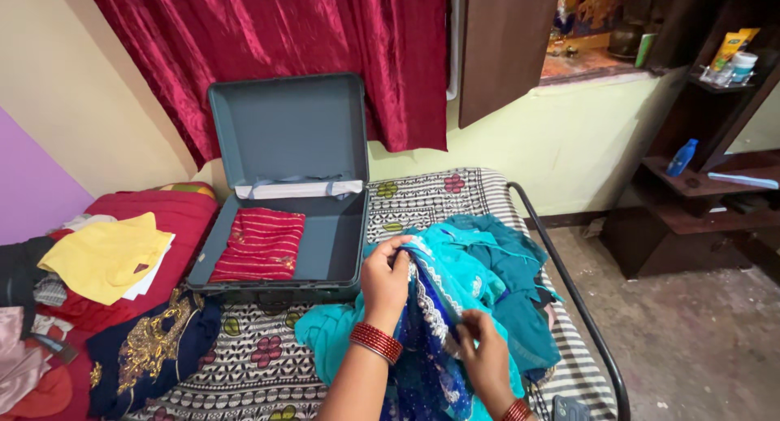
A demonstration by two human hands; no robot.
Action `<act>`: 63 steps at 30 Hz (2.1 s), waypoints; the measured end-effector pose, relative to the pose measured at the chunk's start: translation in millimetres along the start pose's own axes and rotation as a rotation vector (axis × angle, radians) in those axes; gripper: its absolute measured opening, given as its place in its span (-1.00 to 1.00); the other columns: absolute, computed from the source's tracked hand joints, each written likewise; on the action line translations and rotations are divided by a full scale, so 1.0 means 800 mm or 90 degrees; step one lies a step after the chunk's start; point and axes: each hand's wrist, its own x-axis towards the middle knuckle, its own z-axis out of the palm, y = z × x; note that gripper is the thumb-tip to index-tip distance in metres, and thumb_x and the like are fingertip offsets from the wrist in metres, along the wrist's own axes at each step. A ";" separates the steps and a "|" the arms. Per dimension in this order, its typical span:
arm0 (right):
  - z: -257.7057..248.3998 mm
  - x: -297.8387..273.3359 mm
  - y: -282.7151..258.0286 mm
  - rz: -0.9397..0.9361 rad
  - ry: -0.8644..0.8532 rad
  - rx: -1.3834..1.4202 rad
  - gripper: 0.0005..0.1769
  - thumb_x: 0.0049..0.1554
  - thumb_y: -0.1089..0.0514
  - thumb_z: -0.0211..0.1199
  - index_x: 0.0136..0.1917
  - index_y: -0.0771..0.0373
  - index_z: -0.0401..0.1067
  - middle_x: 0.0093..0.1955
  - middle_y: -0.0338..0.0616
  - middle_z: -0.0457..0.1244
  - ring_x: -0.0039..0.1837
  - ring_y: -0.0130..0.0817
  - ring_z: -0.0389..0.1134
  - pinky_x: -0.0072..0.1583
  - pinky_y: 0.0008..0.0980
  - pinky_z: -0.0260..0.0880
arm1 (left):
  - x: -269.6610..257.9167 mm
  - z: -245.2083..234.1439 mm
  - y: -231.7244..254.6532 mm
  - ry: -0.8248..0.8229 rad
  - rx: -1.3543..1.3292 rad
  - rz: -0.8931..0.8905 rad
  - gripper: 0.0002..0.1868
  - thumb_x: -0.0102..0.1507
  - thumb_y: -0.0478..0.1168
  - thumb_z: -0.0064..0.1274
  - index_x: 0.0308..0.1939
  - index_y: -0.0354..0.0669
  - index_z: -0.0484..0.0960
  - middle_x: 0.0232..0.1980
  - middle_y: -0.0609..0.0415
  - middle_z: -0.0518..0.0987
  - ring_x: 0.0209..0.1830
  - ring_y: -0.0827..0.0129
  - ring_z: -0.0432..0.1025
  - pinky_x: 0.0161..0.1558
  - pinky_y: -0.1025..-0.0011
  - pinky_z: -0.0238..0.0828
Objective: The person folds a teal and blue embroidered garment on a bed next to an open suitcase. They repeatedly unfold and refold the fabric, aligning the edges and smoothing the material by hand.
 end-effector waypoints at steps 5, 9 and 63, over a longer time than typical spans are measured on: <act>-0.001 0.002 0.022 -0.013 -0.004 -0.042 -0.85 0.15 0.23 0.28 -0.02 0.31 0.42 0.00 -0.07 0.45 0.00 -0.20 0.54 0.03 -0.29 0.50 | 0.001 -0.001 0.009 -0.031 -0.026 0.025 -0.78 0.24 -0.40 0.09 -0.06 -0.20 0.73 -0.35 0.14 0.70 -0.45 0.58 0.49 -0.36 0.53 0.42; -0.001 -0.006 0.027 -0.067 -0.027 -0.069 -0.87 0.10 0.26 0.27 -0.04 0.26 0.53 0.08 -0.09 0.42 0.00 -0.17 0.52 0.04 -0.29 0.53 | 0.001 0.000 0.018 -0.059 -0.048 0.020 -0.78 0.25 -0.41 0.08 -0.05 -0.23 0.73 -0.34 0.13 0.69 -0.45 0.59 0.48 -0.36 0.54 0.41; -0.068 -0.016 0.028 -0.076 -0.225 -0.160 -0.69 0.03 0.02 0.39 -0.04 0.26 0.56 -0.04 -0.08 0.42 -0.06 -0.14 0.48 -0.08 -0.27 0.50 | 0.051 -0.047 0.046 0.133 0.008 0.166 -0.77 0.27 -0.41 0.09 0.00 -0.23 0.71 -0.16 0.09 0.69 -0.22 0.54 0.52 -0.14 0.51 0.44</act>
